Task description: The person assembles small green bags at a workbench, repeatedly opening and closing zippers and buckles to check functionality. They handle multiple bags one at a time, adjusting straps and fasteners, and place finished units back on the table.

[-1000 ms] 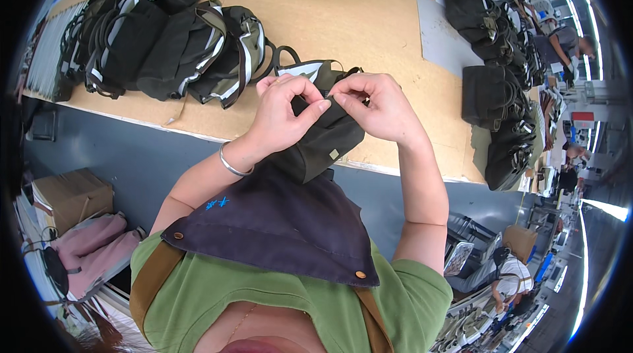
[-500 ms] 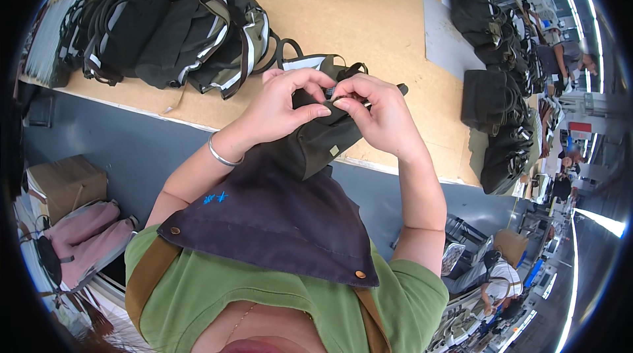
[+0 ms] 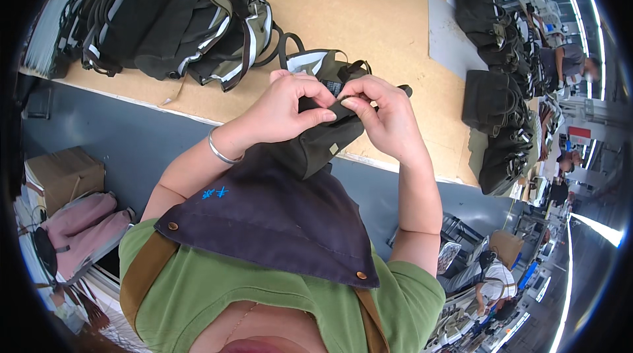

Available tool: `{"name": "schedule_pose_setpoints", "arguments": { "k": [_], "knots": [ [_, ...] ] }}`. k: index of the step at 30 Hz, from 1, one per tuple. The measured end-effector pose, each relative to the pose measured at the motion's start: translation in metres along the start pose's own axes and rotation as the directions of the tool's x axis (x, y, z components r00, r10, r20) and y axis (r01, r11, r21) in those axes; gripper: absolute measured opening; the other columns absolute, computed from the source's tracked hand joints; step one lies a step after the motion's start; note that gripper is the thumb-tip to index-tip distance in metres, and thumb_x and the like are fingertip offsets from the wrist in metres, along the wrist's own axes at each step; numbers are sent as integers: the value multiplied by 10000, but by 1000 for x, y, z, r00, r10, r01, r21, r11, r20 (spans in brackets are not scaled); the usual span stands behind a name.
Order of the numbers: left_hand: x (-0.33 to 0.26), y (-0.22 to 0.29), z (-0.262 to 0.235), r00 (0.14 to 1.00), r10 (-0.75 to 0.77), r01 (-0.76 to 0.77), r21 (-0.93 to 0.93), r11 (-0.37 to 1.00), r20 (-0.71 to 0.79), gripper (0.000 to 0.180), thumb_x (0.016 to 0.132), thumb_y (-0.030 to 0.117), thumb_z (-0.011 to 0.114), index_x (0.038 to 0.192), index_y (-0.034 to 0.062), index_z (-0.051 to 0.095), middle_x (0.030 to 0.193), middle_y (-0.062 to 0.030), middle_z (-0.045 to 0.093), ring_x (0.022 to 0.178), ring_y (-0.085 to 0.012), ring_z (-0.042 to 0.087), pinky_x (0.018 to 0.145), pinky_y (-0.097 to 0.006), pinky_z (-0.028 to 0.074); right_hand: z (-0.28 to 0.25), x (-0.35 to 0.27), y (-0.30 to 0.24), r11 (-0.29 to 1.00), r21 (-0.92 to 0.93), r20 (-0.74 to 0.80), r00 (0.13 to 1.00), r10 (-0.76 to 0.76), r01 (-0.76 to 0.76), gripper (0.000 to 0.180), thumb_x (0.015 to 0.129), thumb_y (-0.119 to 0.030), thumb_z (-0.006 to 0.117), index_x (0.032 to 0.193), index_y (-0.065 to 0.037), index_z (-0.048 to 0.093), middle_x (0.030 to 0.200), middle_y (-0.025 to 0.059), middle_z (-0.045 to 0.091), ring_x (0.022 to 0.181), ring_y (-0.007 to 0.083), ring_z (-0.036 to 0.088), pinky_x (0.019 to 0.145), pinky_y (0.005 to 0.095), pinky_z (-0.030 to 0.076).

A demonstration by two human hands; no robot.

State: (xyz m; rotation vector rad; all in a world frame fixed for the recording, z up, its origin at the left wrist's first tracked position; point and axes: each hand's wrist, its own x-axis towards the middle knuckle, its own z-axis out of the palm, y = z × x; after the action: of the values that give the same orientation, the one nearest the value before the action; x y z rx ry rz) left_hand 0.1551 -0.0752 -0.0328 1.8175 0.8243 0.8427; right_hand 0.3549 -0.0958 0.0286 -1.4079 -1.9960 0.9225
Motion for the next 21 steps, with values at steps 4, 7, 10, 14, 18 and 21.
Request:
{"name": "schedule_pose_setpoints", "arguments": {
  "k": [4,7,10,14,18,21],
  "knots": [
    [6,-5,0,1000,-16,19,-130,991,21,195,743,233,799,858,107,704,746,7,667,754,-139,597,831,-328,361,-2,1,-4,1000,-29,35,999,1,0,81,832,-5,646,912,-14,637,830,83,622,714,189,570,665,293,454],
    [5,-6,8,994,-3,-4,-58,998,-110,212,729,223,810,851,83,707,740,-7,674,729,-139,601,726,-308,416,-1,3,-4,999,-31,48,999,16,-15,80,837,-9,645,916,-22,639,842,83,618,720,191,574,668,288,458],
    [3,0,7,979,98,-85,77,993,-180,216,714,202,822,828,58,709,739,-26,684,689,-141,604,631,-288,447,2,4,-5,1000,-10,28,999,-19,19,81,832,-2,655,912,-14,647,832,73,630,729,174,581,672,279,463],
    [5,3,1,997,-31,21,-131,991,-73,187,710,166,826,797,44,715,720,-43,690,663,-130,606,629,-283,462,3,0,6,994,108,-12,1000,20,-18,95,812,9,683,905,0,664,799,50,657,717,125,586,663,263,470],
    [6,3,4,997,-21,9,-171,985,-70,176,717,144,821,790,25,714,693,-50,687,629,-107,610,600,-263,467,3,-2,10,979,187,-25,996,84,-78,100,802,9,700,898,3,672,778,32,669,703,95,585,658,246,475],
    [6,0,6,997,-51,37,-219,975,-59,175,720,137,817,782,14,708,677,-49,682,617,-92,610,586,-255,466,0,-1,7,979,170,-3,994,111,-109,97,803,10,700,895,3,671,777,27,668,705,89,585,665,239,476]
  ]
}}
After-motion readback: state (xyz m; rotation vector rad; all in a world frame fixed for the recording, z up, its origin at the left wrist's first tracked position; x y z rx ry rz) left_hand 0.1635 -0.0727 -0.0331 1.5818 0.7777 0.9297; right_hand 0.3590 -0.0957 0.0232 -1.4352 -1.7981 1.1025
